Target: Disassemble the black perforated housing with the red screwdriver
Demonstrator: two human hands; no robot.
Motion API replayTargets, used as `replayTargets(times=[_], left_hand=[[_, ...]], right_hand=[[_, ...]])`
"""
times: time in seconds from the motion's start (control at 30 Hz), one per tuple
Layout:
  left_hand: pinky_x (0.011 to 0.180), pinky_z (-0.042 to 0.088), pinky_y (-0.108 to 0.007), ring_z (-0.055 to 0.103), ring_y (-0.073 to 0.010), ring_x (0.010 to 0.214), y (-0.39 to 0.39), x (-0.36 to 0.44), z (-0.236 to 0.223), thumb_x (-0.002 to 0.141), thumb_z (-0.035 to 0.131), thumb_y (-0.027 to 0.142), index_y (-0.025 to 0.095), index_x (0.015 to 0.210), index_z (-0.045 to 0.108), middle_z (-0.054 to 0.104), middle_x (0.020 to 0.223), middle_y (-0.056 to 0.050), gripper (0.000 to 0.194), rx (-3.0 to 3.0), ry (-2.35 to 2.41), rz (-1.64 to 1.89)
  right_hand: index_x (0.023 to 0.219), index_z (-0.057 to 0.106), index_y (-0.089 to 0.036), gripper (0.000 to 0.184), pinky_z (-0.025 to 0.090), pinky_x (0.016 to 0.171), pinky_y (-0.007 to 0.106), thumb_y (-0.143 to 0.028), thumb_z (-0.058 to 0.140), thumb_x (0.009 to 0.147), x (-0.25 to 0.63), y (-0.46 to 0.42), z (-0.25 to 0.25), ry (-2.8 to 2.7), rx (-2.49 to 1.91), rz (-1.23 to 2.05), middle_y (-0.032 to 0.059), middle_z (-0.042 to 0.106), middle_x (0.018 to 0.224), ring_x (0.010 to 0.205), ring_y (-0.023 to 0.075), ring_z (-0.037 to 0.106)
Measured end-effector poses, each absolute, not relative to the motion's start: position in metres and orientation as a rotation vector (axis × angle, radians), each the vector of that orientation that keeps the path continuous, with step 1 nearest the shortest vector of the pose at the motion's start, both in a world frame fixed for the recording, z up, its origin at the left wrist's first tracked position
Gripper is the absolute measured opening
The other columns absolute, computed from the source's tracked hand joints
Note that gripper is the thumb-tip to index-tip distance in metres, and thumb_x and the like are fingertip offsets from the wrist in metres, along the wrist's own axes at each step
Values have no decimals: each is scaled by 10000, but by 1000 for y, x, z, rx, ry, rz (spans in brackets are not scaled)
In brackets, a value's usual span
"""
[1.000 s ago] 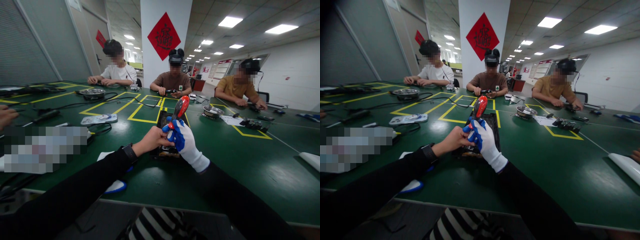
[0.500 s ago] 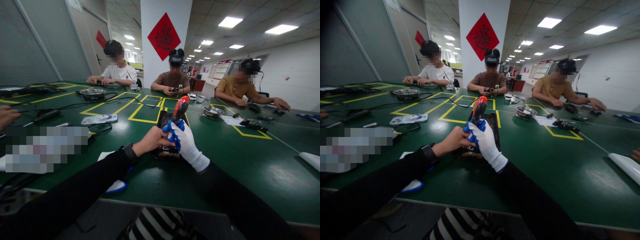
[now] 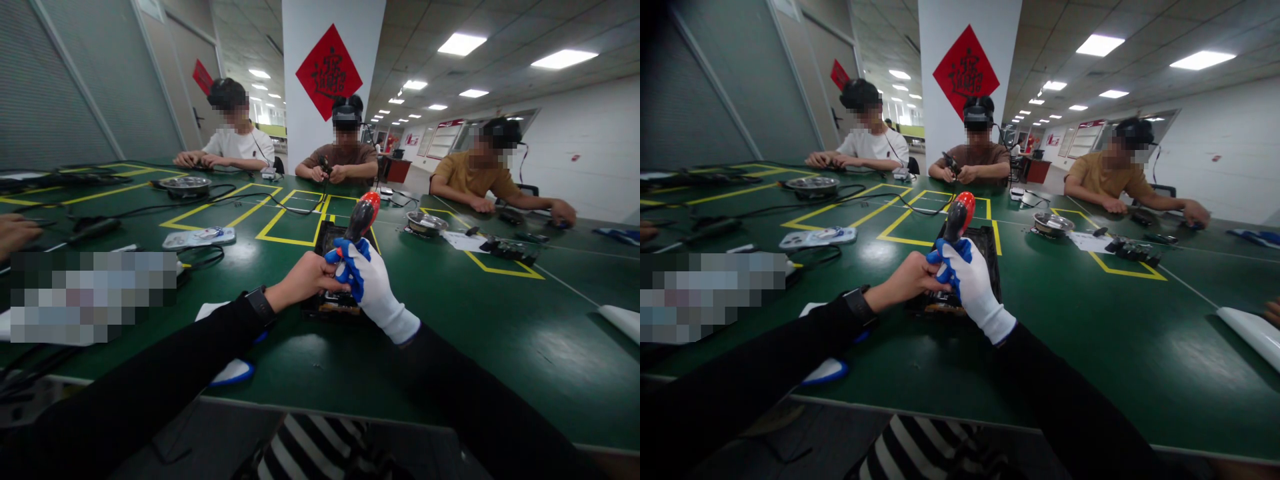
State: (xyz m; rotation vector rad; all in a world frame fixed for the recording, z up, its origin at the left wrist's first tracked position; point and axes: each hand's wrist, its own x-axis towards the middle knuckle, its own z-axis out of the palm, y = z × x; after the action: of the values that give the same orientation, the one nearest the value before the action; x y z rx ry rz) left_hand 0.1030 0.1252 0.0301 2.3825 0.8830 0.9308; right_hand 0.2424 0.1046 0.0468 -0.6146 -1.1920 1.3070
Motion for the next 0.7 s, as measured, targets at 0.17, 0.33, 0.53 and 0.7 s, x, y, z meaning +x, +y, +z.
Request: replayTargets(times=[0.17,0.33,0.53,0.7], left_hand=[[477,294,-184,404,-56,446,126,103,30,694,625,467,93,562,640,477,449,37,397,2415,899,931],[457,296,-182,404,-50,414,126,102,29,701,614,478,95,601,654,472,453,41,398,2371,912,908],[463,301,-183,418,-56,433,127,102,27,683,628,488,92,576,639,502,458,30,411,2349,926,921],[434,278,-183,404,-51,400,127,102,29,688,619,498,89,547,621,459,422,38,432,2352,947,908]], right_hand=[[840,545,-180,284,385,406,168,-432,607,727,244,102,51,-1199,-640,1301,-32,589,646,450,45,461],[956,580,-174,307,403,433,175,-405,572,754,248,99,57,-1260,-584,1360,-9,612,718,487,50,473],[813,544,-176,253,396,440,162,-393,635,718,243,104,46,-1219,-617,1258,-38,587,671,477,38,472],[882,553,-186,274,405,441,168,-418,595,744,243,102,51,-1216,-619,1290,-31,584,668,492,51,488]])
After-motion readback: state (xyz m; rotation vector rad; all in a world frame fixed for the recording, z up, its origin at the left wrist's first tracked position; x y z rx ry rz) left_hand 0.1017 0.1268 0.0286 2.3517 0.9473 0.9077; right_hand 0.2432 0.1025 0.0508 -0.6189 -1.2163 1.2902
